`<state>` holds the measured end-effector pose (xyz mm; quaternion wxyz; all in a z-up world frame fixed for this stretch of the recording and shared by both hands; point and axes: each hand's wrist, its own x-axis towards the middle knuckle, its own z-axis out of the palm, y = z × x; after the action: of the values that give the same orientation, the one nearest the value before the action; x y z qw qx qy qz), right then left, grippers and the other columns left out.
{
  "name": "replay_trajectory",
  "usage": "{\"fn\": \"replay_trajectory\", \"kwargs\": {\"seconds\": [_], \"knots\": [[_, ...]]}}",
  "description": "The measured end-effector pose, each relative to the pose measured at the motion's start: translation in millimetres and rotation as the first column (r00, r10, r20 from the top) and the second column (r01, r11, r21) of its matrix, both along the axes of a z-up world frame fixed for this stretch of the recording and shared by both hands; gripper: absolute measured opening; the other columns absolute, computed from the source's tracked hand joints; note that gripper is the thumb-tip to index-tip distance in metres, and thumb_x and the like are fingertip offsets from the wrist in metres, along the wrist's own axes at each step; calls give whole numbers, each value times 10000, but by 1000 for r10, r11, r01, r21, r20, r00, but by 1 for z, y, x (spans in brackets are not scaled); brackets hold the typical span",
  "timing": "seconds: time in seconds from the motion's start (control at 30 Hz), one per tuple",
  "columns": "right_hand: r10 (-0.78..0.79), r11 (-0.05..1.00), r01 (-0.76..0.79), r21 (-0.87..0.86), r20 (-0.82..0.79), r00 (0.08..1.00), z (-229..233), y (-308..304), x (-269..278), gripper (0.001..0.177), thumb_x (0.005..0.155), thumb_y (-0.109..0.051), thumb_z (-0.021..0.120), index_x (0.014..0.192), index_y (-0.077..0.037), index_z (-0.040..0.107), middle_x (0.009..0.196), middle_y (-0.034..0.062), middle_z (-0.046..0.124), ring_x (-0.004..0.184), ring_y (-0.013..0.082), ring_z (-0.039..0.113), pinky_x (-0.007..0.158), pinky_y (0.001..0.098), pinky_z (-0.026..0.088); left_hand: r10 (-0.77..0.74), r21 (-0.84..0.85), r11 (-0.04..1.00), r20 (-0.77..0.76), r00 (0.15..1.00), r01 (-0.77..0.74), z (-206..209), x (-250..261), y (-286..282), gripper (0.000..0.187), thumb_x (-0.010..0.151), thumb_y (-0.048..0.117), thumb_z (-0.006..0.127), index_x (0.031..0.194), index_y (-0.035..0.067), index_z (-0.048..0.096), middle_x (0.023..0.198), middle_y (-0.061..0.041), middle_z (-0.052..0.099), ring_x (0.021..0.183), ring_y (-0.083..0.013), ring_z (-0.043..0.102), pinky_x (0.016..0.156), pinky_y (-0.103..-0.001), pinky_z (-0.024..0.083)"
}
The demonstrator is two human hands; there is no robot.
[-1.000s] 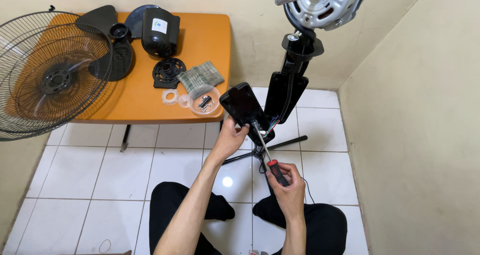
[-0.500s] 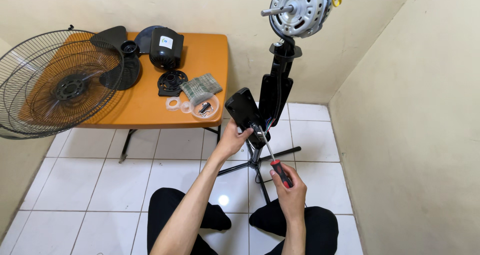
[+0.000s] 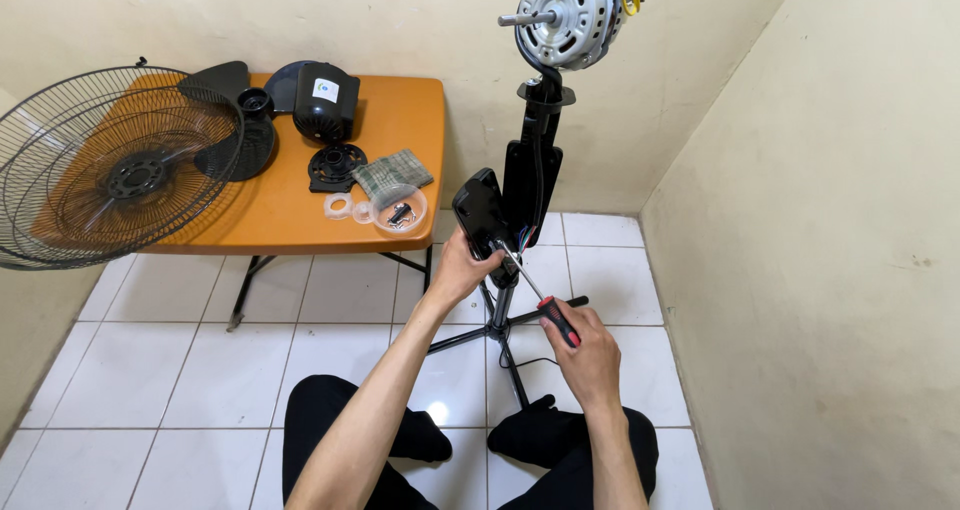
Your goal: The person attaches the motor housing to the fan stand and then secures the control panel to the stand using a screwdriver. They tighten screws to fasten the components together.
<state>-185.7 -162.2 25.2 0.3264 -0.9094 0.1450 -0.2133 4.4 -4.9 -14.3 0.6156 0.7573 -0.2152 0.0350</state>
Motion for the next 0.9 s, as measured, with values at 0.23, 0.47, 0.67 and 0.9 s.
{"fn": "replay_trajectory", "kwargs": {"seconds": [0.23, 0.47, 0.67, 0.9], "knots": [[37, 987, -23, -162, 85, 996, 2, -11, -2, 346, 828, -303, 812, 1140, -157, 776, 994, 3, 733, 775, 205, 727, 685, 346, 579, 7, 57, 998, 96, 995, -12, 11, -3, 0, 513, 732, 131, 870, 1168, 26, 621, 1046, -134, 768, 982, -255, 751, 875, -363, 577], [82, 974, -36, -225, 202, 976, 4, -14, -5, 341, 806, -234, 822, 1131, -143, 775, 966, 9, 721, 783, 201, 718, 678, 335, 580, 46, 84, 995, 119, 992, -56, 28, -13, -3, 427, 749, 95, 806, 1125, 29, 613, 939, -142, 760, 898, -294, 754, 812, -386, 571], [79, 981, -44, -191, 180, 980, 6, -15, -8, 338, 810, -228, 819, 1135, -144, 776, 956, 7, 721, 753, 201, 715, 671, 335, 576, 82, 111, 989, 142, 986, -98, 42, -23, -5, 511, 719, 114, 800, 1176, 38, 585, 911, -163, 744, 888, -353, 738, 786, -415, 567], [86, 983, -58, -177, 154, 984, 9, -19, -8, 319, 831, -243, 805, 1134, -147, 778, 962, 11, 723, 737, 215, 714, 658, 346, 577, 133, 207, 963, 186, 973, -171, 48, -25, -9, 557, 717, 181, 860, 1184, 54, 584, 930, -207, 727, 901, -400, 719, 785, -450, 563]]}}
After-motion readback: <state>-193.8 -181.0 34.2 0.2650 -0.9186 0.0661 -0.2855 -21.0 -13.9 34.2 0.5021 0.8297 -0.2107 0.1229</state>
